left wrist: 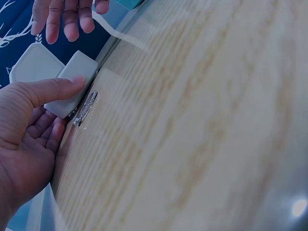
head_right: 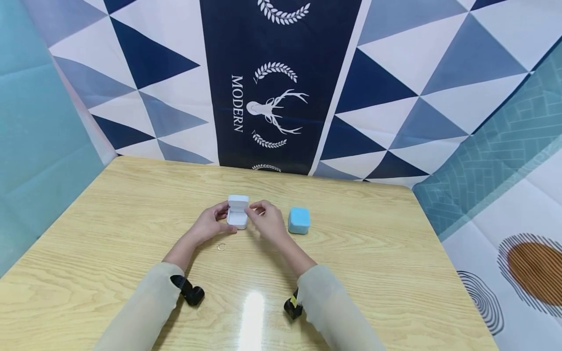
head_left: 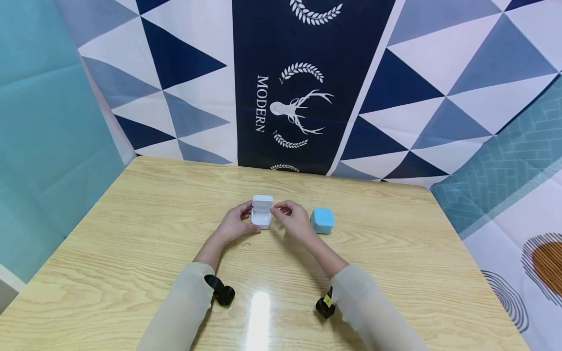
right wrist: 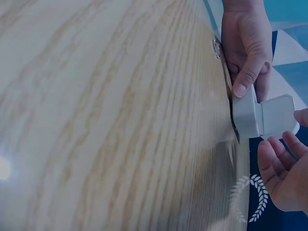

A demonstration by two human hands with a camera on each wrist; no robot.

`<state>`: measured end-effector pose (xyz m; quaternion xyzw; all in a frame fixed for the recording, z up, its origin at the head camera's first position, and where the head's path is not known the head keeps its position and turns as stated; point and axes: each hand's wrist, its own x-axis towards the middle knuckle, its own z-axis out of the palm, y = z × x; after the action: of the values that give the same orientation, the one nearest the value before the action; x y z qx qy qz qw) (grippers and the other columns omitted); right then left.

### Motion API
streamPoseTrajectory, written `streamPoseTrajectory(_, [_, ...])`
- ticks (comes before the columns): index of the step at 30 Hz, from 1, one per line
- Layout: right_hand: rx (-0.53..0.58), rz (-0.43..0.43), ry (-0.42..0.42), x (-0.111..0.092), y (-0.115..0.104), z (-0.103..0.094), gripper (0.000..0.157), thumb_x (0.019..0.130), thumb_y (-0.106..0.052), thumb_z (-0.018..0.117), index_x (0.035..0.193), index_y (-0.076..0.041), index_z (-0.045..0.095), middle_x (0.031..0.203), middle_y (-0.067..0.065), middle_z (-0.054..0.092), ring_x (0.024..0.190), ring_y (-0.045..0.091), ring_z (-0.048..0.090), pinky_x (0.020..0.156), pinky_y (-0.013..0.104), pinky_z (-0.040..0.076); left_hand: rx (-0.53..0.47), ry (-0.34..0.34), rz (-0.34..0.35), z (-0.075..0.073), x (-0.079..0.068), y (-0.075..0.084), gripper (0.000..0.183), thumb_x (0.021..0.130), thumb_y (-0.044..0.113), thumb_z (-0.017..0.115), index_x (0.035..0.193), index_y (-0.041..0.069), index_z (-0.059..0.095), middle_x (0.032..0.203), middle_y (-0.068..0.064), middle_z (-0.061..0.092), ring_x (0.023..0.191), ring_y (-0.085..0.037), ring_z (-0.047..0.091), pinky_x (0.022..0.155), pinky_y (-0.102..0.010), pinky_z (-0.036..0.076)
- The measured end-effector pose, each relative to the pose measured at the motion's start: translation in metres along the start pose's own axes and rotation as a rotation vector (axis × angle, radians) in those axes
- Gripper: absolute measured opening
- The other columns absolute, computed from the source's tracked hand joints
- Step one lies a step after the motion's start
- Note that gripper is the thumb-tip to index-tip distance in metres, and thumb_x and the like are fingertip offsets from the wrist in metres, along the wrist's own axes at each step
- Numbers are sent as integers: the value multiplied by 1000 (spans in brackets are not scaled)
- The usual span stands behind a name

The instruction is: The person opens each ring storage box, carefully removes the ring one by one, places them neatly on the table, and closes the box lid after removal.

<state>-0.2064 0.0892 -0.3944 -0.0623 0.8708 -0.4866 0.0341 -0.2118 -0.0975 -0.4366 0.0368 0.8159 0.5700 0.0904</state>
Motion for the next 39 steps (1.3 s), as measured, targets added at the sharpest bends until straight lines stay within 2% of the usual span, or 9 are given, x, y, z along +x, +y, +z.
streamPoseTrajectory(8, [49, 31, 18, 6, 0, 1, 34, 88, -38, 63, 107, -10, 66, 93, 5, 63, 83, 15, 55, 71, 24, 46, 1, -2, -2, 0, -1, 0, 84, 71, 4, 79, 144, 8, 37, 136, -12, 51, 122, -26, 48, 106, -39, 38])
streamPoseTrajectory(17, [141, 49, 24, 9, -4, 2, 36, 88, -33, 63, 115, -9, 61, 94, 8, 61, 73, 15, 56, 61, 24, 49, -2, -1, 4, 0, 0, 1, 84, 71, 4, 79, 143, 7, 37, 134, -13, 52, 121, -26, 49, 105, -40, 38])
streamPoseTrajectory(25, [167, 69, 28, 11, -4, 3, 39, 89, -36, 61, 118, -10, 60, 101, 7, 61, 85, 19, 58, 71, 36, 54, -12, -3, 3, 0, -1, 1, 84, 71, 4, 79, 143, 7, 37, 135, -13, 52, 121, -26, 48, 106, -39, 38])
streamPoseTrajectory(30, [206, 74, 19, 13, -6, 4, 42, 89, -34, 62, 121, -7, 58, 104, 11, 60, 91, 28, 60, 75, 42, 55, -7, -2, 0, 0, -1, 2, 83, 71, 4, 79, 143, 8, 38, 135, -12, 52, 122, -26, 48, 106, -39, 38])
streamPoseTrajectory(35, [237, 86, 10, 14, -6, 4, 45, 90, -34, 61, 124, -5, 56, 106, 12, 60, 95, 36, 62, 75, 42, 55, -5, -3, -3, 0, 0, 1, 83, 71, 5, 79, 143, 9, 38, 137, -11, 51, 122, -26, 48, 106, -39, 38])
streamPoseTrajectory(39, [246, 82, 5, 15, -6, 4, 45, 90, -34, 61, 125, -5, 56, 108, 13, 60, 97, 37, 62, 78, 42, 55, -2, -5, -5, 0, 0, 0, 83, 72, 5, 79, 144, 9, 37, 138, -10, 49, 123, -25, 47, 106, -40, 37])
